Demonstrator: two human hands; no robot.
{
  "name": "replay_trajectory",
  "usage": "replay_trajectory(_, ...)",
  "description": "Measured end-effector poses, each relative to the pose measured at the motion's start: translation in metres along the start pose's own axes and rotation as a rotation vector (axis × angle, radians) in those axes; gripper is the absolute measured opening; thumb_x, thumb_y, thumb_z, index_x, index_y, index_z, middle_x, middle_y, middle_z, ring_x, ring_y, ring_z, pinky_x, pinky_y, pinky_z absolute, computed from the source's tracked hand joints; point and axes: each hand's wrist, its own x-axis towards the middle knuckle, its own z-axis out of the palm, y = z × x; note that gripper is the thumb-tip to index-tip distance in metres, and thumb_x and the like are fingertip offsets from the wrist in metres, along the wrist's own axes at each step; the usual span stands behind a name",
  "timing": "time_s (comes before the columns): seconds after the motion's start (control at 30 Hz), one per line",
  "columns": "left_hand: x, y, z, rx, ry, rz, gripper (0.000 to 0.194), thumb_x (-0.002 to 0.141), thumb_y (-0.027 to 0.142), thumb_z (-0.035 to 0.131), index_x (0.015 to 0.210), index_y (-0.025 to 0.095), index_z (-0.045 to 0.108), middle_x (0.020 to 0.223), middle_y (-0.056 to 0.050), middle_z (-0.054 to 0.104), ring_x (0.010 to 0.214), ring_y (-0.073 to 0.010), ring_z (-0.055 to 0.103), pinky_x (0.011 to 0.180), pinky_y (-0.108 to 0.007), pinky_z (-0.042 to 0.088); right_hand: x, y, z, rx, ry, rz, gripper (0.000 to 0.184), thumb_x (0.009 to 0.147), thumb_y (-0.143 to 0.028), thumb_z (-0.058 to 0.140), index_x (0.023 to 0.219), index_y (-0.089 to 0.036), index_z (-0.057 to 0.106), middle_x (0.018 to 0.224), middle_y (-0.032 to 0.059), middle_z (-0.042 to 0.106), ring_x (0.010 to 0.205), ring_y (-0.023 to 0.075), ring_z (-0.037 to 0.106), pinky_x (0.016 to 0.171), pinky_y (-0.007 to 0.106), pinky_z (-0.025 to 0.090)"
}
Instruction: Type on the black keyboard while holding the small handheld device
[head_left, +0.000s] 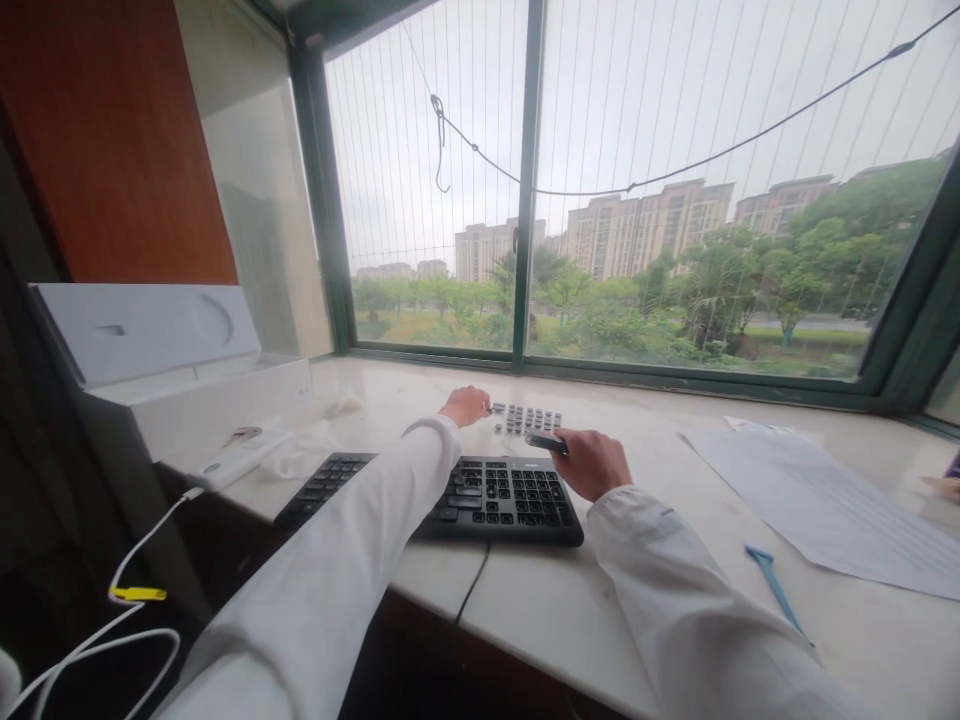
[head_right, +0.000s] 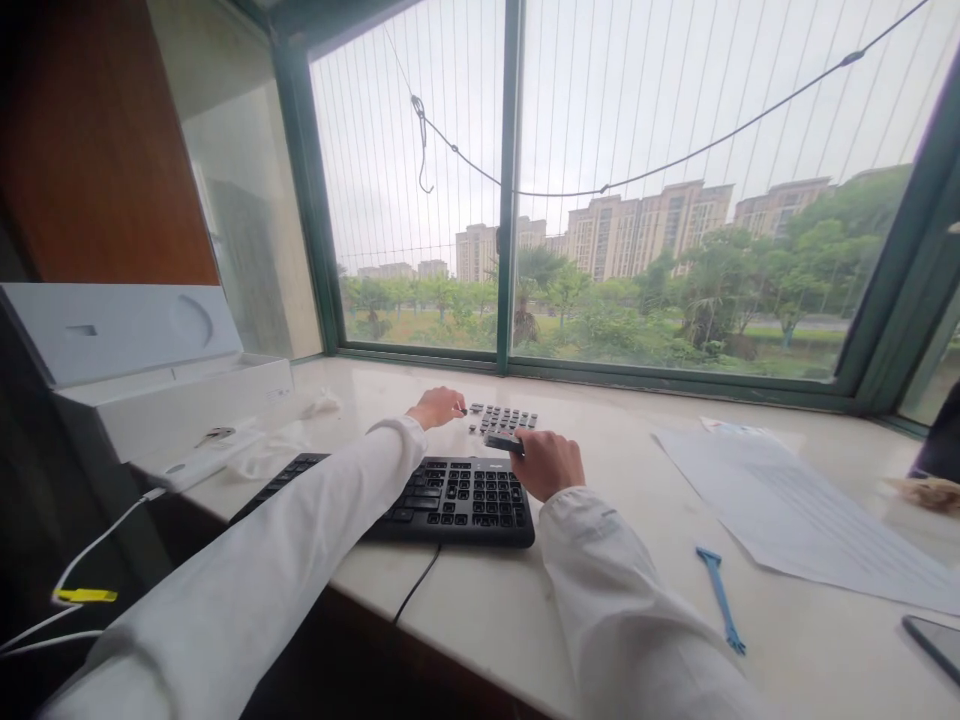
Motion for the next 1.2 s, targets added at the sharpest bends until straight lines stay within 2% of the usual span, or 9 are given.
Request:
replay_trajectory(0.27,0.030,0.009,0.019,0.100,-0.012,0.112,0.017,0.080,0.027,0.059,0.092,0.025,0.071,0.096,-0.004,0.069,0.090,-0.0184,0.061,0.081,-0.027,0.042,-0.002,-0.007,-0.012,-0.052,-0.046,0.082,0.039,0.090,-0.041,0.032,0.082,-0.022,0.066,0.079,0.0087,0.066,0.072,0.0220,0.061,0.062,0.030,0.034)
replay_trajectory(0.53,0.039,0.016,0.029,0.184,-0.028,0.120,0.019,0.081,0.027,0.057,0.091,0.020,0.072,0.091,-0.011,0.069,0.089,-0.0220,0.062,0.077,-0.029,0.042,-0.001,-0.007,-0.010,-0.041,-0.061,0.132,0.036,0.090,-0.036,0.033,0.084,-0.022,0.066,0.081,0.0087,0.066,0.074,0.0216,0.061,0.066,0.031,0.036)
replay_trajectory(0.8,0.037,0.018,0.028,0.203,-0.015,0.131,0.017,0.079,0.020,0.056,0.080,0.017,0.072,0.084,-0.012,0.069,0.082,-0.0213,0.062,0.074,-0.029,0.041,-0.001,-0.008,-0.010,-0.016,-0.044,0.115,0.044,0.092,-0.042,0.028,0.080,-0.021,0.065,0.077,0.0083,0.066,0.070,0.0210,0.061,0.064,0.030,0.036)
replay_trajectory(1.2,0.032,0.024,0.021,0.186,0.005,0.130,0.015,0.075,0.019,0.059,0.074,0.015,0.073,0.078,-0.012,0.069,0.077,-0.0212,0.063,0.070,-0.028,0.042,-0.001,-0.008,-0.012,-0.038,-0.068,0.123,0.043,0.091,-0.042,0.029,0.084,-0.022,0.067,0.080,0.0095,0.066,0.074,0.0219,0.062,0.067,0.031,0.037)
